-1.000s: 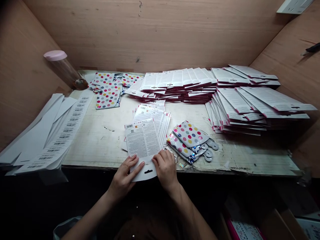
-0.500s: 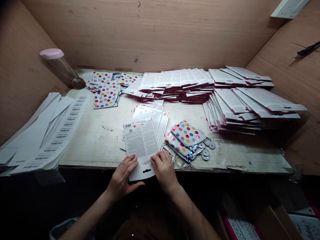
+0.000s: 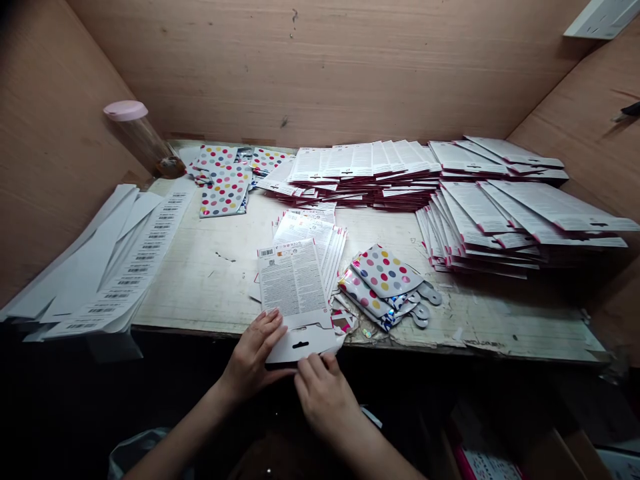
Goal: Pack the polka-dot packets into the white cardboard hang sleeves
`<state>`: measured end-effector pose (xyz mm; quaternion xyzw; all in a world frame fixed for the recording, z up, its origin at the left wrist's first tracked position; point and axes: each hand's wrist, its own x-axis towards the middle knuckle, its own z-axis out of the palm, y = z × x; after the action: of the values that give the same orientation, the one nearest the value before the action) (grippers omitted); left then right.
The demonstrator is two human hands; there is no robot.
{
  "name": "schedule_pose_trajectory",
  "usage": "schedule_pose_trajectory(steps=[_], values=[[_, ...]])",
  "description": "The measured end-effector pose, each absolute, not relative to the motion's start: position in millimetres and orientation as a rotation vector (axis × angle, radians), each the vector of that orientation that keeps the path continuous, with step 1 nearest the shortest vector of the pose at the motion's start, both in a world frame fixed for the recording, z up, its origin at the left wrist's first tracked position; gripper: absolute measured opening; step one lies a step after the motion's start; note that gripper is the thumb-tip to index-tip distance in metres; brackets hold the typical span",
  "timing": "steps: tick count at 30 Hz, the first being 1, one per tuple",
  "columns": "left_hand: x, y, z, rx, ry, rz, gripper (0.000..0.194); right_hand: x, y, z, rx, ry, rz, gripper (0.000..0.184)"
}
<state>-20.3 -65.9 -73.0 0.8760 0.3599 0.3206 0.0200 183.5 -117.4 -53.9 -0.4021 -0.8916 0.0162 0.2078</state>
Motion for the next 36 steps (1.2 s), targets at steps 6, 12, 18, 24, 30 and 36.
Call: schedule_pose_trajectory(steps=[6, 12, 18, 24, 30, 36], values=[[-28, -64, -70, 2.802, 0.957, 1.020, 0.039, 211, -108, -34, -1.072, -2.397, 0.423, 0.020], [-19, -75, -56, 2.395, 1.456, 1.082, 0.016, 210, -52, -39, -1.076, -2.145, 0.477, 0.015], [-2, -69, -43, 2.041, 2.036, 0.883, 0.035, 187, -54, -50, -1.385, -1.956, 0.148, 0.012], [0, -58, -23, 1.833, 1.918, 0.738, 0.033, 173, -77, -51, -1.305, -2.127, -0.167, 0.033], [-25, -29, 14, 1.488, 1.366, 1.101, 0.045, 202, -2, 10, -0.994, -2.203, -0.260, 0.051], [-43, -6, 0, 1.677, 1.683, 1.152, 0.042, 267, 167, 70, -1.380, -2.028, -0.237, 0.035]])
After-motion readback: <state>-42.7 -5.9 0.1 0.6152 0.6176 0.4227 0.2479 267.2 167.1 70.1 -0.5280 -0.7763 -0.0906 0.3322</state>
